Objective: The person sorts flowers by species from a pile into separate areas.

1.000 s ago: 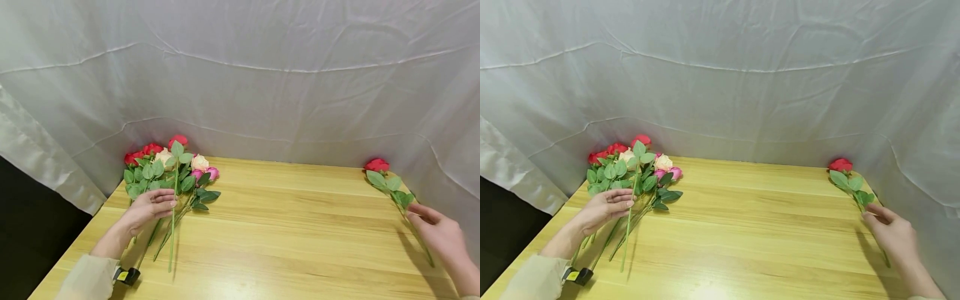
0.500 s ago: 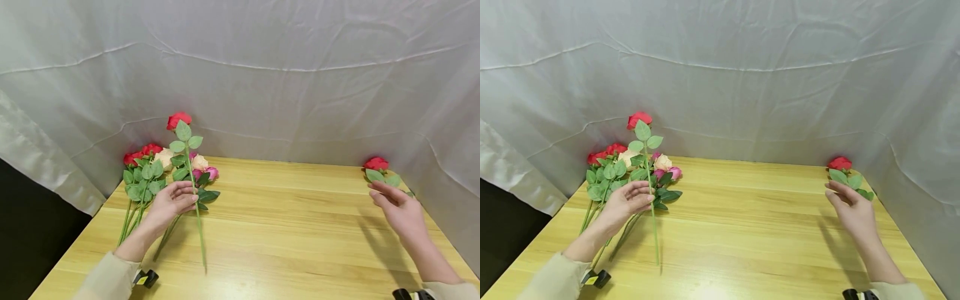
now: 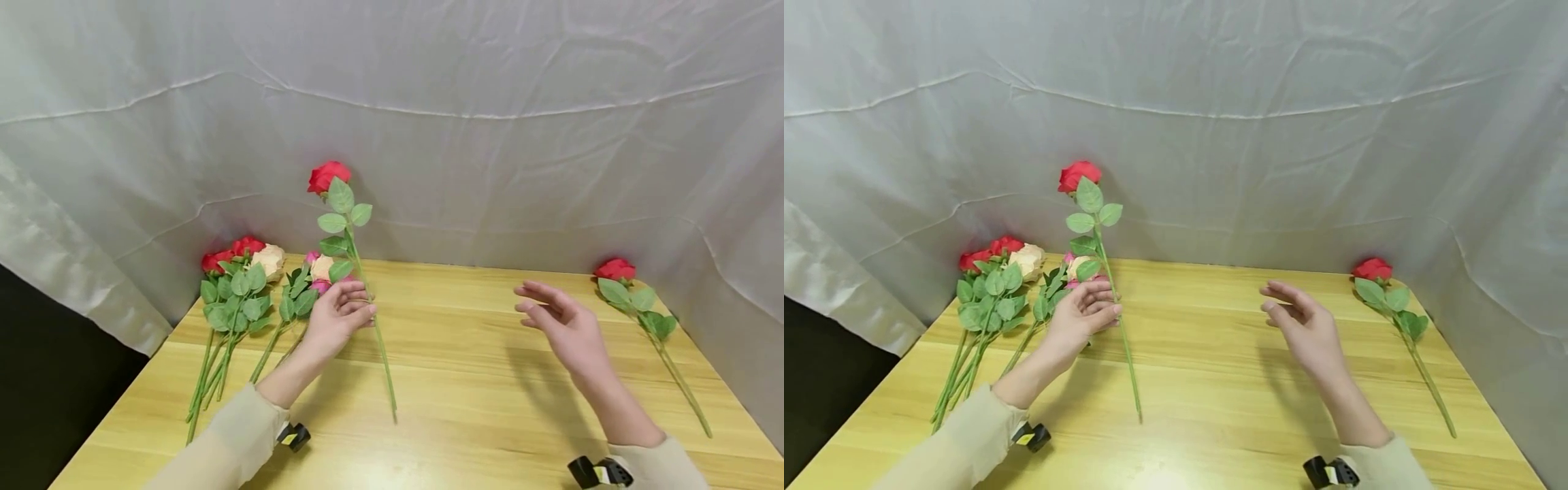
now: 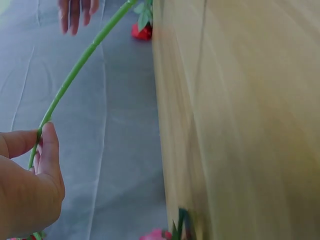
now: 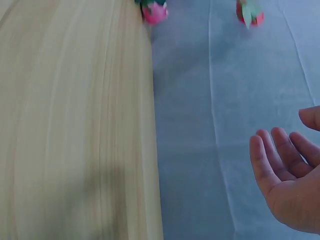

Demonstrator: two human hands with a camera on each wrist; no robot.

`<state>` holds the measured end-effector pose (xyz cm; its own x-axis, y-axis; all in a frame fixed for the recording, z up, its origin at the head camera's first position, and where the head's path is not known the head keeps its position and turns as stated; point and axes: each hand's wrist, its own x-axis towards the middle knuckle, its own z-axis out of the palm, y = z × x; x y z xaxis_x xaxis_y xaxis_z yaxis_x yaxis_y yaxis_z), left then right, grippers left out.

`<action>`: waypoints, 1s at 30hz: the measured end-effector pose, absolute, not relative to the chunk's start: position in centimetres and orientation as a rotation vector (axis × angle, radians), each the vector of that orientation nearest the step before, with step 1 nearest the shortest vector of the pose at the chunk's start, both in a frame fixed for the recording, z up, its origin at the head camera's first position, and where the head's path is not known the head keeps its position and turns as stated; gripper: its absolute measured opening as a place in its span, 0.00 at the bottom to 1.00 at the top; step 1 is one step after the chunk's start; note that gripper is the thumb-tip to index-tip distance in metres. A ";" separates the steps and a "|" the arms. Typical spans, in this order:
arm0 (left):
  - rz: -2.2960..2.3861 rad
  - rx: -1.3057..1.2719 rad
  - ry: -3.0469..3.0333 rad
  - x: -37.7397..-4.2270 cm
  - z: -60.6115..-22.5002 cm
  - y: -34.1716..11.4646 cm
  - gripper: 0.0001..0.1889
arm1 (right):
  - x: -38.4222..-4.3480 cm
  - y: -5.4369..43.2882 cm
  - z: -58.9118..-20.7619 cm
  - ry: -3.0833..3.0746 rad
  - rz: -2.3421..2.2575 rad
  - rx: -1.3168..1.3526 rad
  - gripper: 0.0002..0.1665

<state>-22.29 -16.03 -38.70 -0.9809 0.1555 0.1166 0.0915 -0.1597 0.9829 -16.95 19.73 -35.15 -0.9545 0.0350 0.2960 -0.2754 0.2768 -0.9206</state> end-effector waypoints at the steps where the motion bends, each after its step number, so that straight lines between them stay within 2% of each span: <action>1: 2.344 0.305 2.003 -22.4 -38.6 -15.6 0.24 | -17.0 19.2 -35.2 -2.306 1.734 0.237 0.25; 16: 2.440 0.383 1.841 -23.4 -37.5 -10.2 0.25 | -17.1 12.7 -37.5 -2.480 1.841 0.412 0.21; 22: 2.497 0.379 1.816 -23.0 -37.8 -9.2 0.23 | -16.8 11.5 -38.3 -2.518 1.847 0.452 0.22; 30: 2.514 0.378 1.786 -22.7 -38.2 -8.5 0.25 | -16.5 11.1 -38.9 -2.539 1.838 0.411 0.17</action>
<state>-22.68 -8.48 -38.17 -0.9698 0.1681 0.1766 0.1115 -0.3385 0.9344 -16.53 11.15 -38.85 -0.9660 -0.2204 0.1353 -0.1974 0.2904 -0.9363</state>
